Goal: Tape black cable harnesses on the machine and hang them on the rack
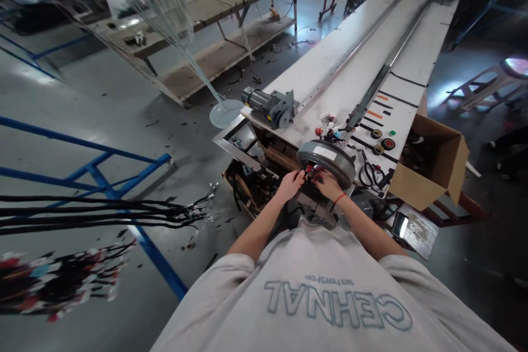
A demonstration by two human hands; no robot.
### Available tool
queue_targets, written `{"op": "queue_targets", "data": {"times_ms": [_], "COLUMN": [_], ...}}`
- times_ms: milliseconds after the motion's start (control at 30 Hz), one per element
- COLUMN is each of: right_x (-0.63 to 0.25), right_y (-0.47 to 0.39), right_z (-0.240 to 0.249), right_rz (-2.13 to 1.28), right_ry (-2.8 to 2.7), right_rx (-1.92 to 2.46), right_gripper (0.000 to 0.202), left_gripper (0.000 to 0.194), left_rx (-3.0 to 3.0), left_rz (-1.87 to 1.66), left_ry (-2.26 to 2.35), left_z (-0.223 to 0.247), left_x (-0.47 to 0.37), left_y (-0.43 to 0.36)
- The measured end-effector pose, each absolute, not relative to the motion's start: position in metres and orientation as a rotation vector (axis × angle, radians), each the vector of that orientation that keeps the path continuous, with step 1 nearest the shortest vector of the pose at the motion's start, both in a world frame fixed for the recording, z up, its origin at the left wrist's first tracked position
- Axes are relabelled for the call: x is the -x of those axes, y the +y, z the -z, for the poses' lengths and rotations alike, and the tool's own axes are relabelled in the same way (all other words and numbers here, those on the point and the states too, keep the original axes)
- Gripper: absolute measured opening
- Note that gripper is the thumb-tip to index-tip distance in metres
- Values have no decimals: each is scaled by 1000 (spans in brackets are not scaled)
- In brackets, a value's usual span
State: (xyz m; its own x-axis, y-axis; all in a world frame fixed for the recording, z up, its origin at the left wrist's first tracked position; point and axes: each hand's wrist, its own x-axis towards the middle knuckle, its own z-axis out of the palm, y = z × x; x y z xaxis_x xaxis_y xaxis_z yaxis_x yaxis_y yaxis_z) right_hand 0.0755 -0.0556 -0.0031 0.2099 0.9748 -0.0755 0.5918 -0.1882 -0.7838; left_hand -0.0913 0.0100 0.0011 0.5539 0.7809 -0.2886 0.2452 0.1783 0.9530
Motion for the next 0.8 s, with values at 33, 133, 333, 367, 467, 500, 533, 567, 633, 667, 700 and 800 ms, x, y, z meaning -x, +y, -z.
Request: {"op": "queue_targets", "data": {"times_ms": [33, 133, 333, 367, 467, 500, 533, 567, 633, 667, 700, 800], "right_x": [-75, -72, -65, -63, -58, -56, -56, -55, -58, -60, -63, -72], "right_y": [-59, -70, -80, -79, -65, -59, -52, -47, -42, -43, -44, -44], "right_z": [4, 7, -4, -9, -24, -29, -31, -33, -33, -31, -30, -26], "right_rz": [-747, -695, -878, -838, -717, -717, -732, -747, -732, -692, -644, -581], "right_ry": [-1418, -1255, -1152, -1170, -1272, -1330, -1407, -1498, -1693, -1772, -1826, -1858], "right_rx": [1812, 1725, 1633, 1611, 1558, 1551, 1550, 1550, 1530, 1519, 1518, 1606], "right_gripper": [9, 8, 15, 15, 11, 12, 15, 20, 25, 24, 21, 24], "left_gripper": [57, 59, 62, 59, 48, 45, 43, 41, 39, 39, 39, 37], "left_rx": [-1384, -1377, -1336, -1382, -1587, -1634, -1658, -1661, -1645, -1637, -1633, -1686], "left_rz": [-472, -467, -452, -456, -463, -455, -442, -428, -418, -422, -433, -495], "left_ry": [967, 952, 836, 850, 896, 902, 899, 893, 881, 872, 863, 852], "left_z": [-1, -1, 2, 3, 4, 5, 6, 7, 9, 9, 8, 3], "left_x": [94, 103, 111, 111, 109, 107, 106, 104, 101, 100, 100, 99], "left_y": [8, 1, -6, -7, -9, -10, -11, -11, -11, -12, -13, -20]}}
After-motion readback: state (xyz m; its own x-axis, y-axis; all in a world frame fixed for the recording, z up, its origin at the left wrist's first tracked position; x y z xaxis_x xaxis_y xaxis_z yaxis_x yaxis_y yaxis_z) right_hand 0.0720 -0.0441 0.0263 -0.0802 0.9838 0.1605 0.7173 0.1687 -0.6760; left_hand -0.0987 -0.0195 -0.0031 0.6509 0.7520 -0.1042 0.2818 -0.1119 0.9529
